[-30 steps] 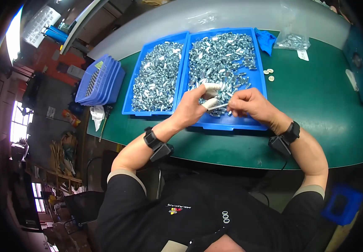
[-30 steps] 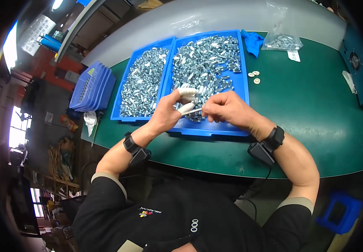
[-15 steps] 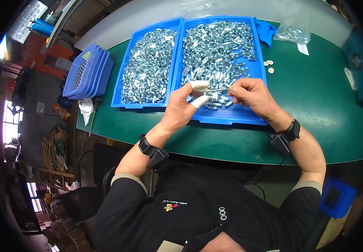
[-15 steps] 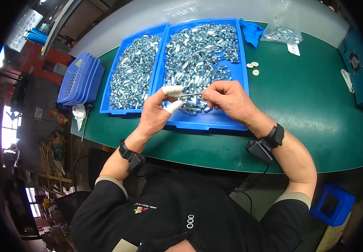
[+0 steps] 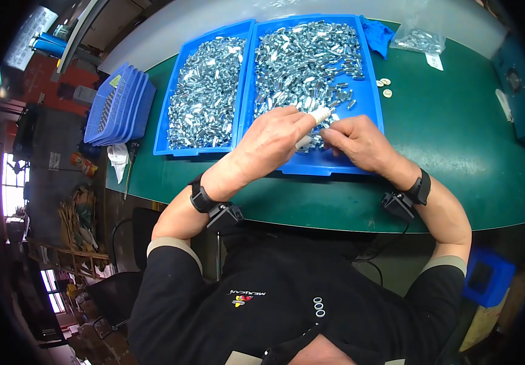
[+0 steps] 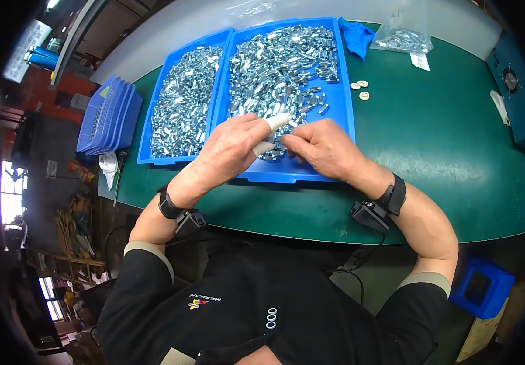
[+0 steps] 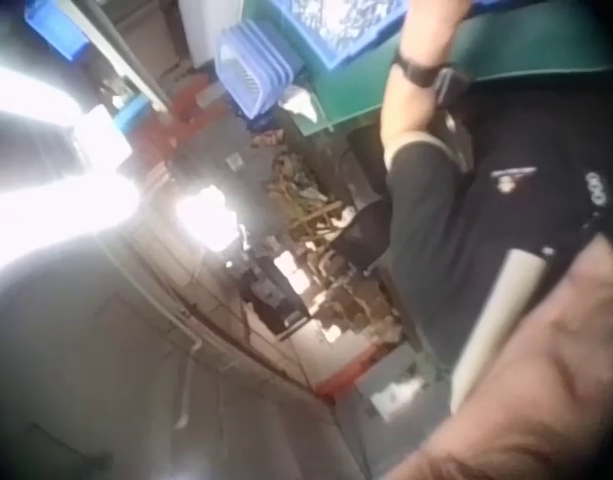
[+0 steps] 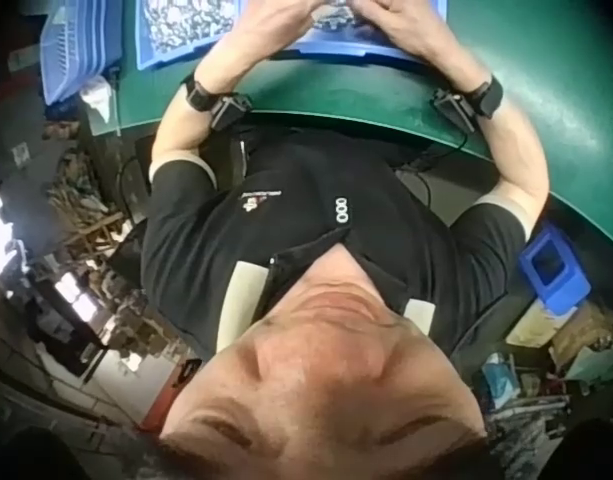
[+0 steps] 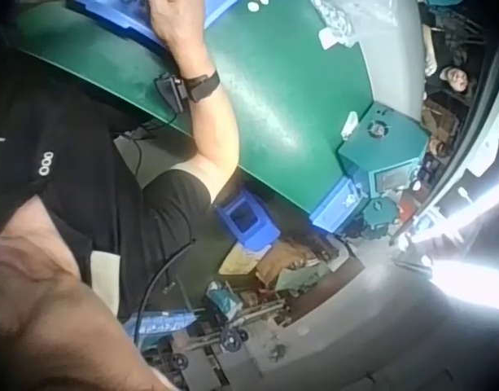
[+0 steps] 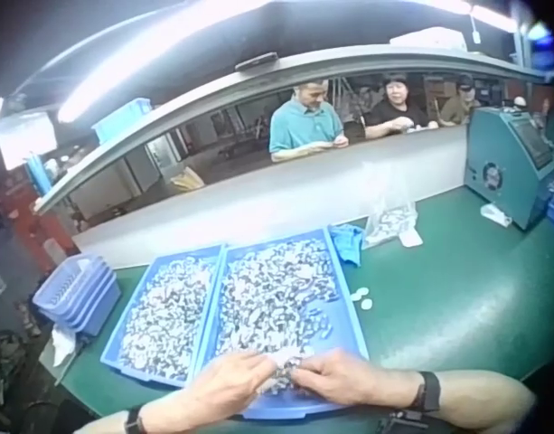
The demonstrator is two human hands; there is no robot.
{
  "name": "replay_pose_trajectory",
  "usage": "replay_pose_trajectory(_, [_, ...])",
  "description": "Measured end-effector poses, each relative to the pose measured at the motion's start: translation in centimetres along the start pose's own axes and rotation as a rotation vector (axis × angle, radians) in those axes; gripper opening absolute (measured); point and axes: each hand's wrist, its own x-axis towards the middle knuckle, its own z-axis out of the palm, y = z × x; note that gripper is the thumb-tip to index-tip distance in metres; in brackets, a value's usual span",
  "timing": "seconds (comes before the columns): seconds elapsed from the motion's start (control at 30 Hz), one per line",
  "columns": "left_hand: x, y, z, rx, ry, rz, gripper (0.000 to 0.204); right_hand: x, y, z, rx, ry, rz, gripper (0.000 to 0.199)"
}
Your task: The person picks up a metal part and a metal rod from a blue tray, slides the part onto the rod to inspect it, and then returns both items to the tray.
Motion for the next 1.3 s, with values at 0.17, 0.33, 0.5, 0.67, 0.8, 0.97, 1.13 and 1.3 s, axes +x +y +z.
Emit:
replay_pose_trajectory(0.17, [0.7, 0.4, 0.7, 0.011, 0.027, 0.079, 0.055, 0.0, -0.5, -0.1, 0.094, -0.016, 0.068, 0.042])
replay_pose_trajectory(0.33, [0.0, 0.3, 0.6, -0.056, 0.066, 0.023, 0.057, 0.1, -0.3, -0.2, 0.101, -0.049, 0.049, 0.043])
replay_pose_trajectory(0.5, [-3.2, -1.9, -1.9, 0.073, 0.061, -0.118, 0.057, -0.1, -0.1, -0.6, 0.146, 0.005, 0.029, 0.042])
replay_pose_trajectory(0.67, [-4.8, -8.3, -6.1, 0.481, 0.152, -0.417, 0.038, 0.3, 0.0, -0.6, 0.147, -0.004, 0.046, 0.043])
replay_pose_trajectory(0.8, [-2.4, -10.9, -2.1, 0.083, 0.128, -0.455, 0.031, 0.5, -0.1, -0.6, 0.166, -0.029, 0.07, 0.043])
replay_pose_trajectory(0.97, [0.4, -10.0, 2.5, 0.099, 0.095, -0.552, 0.016, 0.3, -0.2, -0.4, 0.139, 0.012, 0.044, 0.04])
replay_pose_trajectory(1.13, [0.0, -8.3, 2.7, -0.006, 0.215, -0.476, 0.017, 0.0, 0.8, -0.6, 0.236, 0.086, 0.037, 0.036])
replay_pose_trajectory(1.3, [-1.8, -4.1, 0.8, -0.289, 0.157, -0.52, 0.02, 0.5, 0.8, -0.5, 0.277, 0.169, 0.02, 0.031])
